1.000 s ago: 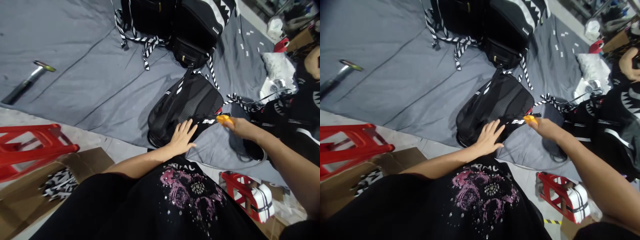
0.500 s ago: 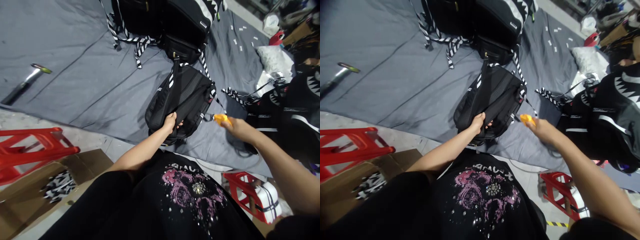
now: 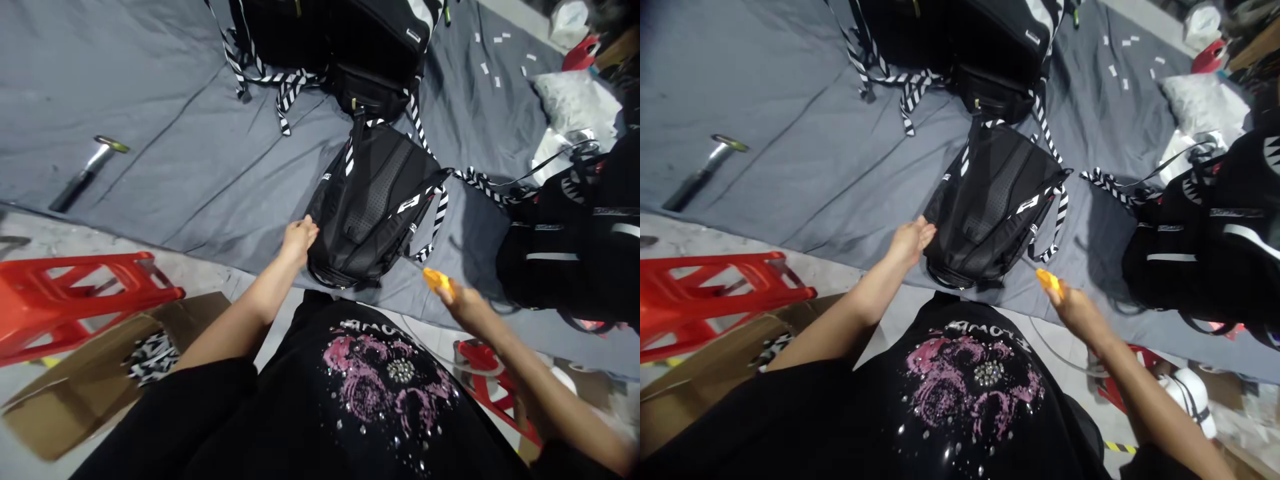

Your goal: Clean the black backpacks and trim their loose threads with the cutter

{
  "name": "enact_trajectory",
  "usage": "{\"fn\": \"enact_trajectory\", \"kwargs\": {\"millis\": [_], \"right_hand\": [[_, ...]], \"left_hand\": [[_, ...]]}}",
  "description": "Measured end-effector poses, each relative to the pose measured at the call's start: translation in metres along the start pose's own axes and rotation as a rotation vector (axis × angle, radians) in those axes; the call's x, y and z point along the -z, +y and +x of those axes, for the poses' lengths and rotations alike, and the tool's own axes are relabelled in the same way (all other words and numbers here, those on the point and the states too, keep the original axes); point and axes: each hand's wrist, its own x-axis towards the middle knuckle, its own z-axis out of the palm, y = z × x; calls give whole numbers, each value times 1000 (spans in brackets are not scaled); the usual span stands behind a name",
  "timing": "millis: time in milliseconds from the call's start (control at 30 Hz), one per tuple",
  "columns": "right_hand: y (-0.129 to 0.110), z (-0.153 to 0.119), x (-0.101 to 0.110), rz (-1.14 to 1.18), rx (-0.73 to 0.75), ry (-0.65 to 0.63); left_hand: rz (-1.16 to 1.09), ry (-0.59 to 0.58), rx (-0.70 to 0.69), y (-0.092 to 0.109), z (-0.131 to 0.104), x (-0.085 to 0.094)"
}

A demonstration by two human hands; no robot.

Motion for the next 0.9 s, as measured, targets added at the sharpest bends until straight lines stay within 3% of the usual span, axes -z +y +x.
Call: {"fn": "enact_trajectory", "kwargs": {"millis": [67, 167, 267, 333, 433, 633, 900], "right_hand": [[-10, -6, -29, 73, 18, -30], [-42, 0, -58, 100, -32, -36], [-86, 16, -75, 85, -78, 18], [-110, 25, -83, 95, -94, 52], [-119, 29, -92, 101, -115, 91], [-93, 30, -99, 109, -389, 203], [-106, 80, -96, 103, -355, 218]], "left_hand": [[-21, -108, 223, 3, 18, 6], [-124, -331, 426, 6, 30, -3], [-319, -641, 528, 1, 30, -20], [-355, -755, 531, -5, 31, -29], [-331, -827, 548, -12, 41, -33], [-311, -973, 573, -20, 64, -34], [-312, -967, 585, -22, 68, -51]]}}
